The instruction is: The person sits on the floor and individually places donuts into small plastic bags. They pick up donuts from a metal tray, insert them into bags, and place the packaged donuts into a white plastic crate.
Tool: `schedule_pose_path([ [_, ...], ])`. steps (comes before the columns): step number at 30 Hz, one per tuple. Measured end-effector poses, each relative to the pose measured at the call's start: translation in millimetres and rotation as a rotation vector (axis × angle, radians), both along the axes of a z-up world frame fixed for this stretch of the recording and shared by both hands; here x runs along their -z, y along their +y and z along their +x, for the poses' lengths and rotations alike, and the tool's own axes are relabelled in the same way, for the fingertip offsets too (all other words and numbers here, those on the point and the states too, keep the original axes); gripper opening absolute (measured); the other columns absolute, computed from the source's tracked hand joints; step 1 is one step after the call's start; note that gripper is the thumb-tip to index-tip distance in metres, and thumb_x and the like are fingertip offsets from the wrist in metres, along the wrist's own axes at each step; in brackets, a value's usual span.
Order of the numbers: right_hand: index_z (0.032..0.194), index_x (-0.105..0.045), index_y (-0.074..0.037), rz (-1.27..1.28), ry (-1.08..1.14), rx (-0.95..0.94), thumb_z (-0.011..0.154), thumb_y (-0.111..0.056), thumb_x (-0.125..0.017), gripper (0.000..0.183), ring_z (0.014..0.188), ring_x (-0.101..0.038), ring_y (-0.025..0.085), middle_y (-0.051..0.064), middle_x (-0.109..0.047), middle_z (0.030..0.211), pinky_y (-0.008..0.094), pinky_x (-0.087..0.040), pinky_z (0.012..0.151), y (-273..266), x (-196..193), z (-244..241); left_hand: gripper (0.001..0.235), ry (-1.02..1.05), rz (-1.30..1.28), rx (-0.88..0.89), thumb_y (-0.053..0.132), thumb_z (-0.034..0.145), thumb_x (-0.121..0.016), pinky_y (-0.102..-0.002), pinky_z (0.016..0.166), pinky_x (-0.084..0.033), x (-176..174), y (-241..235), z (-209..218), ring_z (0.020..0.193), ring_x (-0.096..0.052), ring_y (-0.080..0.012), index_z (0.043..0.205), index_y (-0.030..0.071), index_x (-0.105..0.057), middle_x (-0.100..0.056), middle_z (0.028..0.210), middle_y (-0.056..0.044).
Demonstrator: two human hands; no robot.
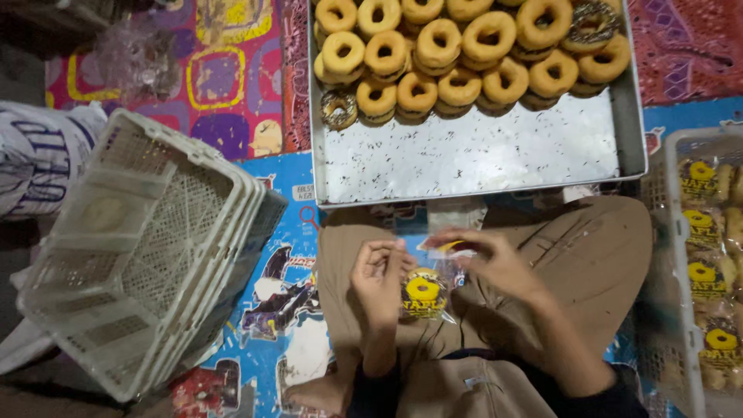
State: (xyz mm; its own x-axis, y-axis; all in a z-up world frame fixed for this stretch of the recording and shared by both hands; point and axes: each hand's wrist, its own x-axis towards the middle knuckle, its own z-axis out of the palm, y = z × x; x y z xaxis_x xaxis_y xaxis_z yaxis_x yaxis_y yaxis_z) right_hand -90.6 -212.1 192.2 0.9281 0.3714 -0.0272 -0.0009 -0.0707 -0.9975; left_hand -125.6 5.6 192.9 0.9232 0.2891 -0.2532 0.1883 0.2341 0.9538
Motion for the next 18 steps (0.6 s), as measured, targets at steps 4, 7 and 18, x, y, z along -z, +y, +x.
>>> schedule_pose_path([
  [4, 0.092, -0.075, -0.004, 0.175, 0.149, 0.440, 0.095, -0.014, -0.071, 0.011, 0.082, -0.070, 0.012, 0.005, -0.075, 0.088, 0.026, -0.057, 0.075, 82.6, 61.4, -19.7, 0.015, -0.078, 0.280, -0.167, 0.009, 0.092, -0.076, -0.023, 0.072, -0.056, 33.5, 23.6, -5.0, 0.084, -0.068, -0.0101, 0.098, -0.001, -0.066, -0.069, 0.092, -0.006],
  [7, 0.077, -0.070, -0.002, 0.456, 0.635, 0.492, 0.103, -0.022, -0.072, 0.032, 0.059, -0.047, 0.010, 0.002, -0.061, 0.069, 0.025, -0.035, 0.052, 125.6, 112.7, -53.4, 0.021, -0.171, 0.335, -0.210, 0.009, 0.093, -0.078, -0.023, 0.072, -0.050, 61.0, 45.3, -31.0, 0.083, -0.060, -0.0085, 0.105, 0.000, -0.063, -0.061, 0.092, -0.002],
  [18, 0.120, -0.071, -0.005, -1.075, -0.318, 0.123, 0.080, -0.030, -0.069, 0.047, 0.094, -0.069, 0.039, 0.022, -0.071, 0.104, 0.049, -0.053, 0.077, 11.6, 229.4, 62.6, 0.033, -0.129, 0.440, -0.084, 0.002, 0.091, -0.090, -0.027, 0.073, -0.053, 207.2, 41.8, 66.3, 0.079, -0.061, -0.0163, 0.105, -0.001, -0.060, -0.063, 0.086, -0.013],
])
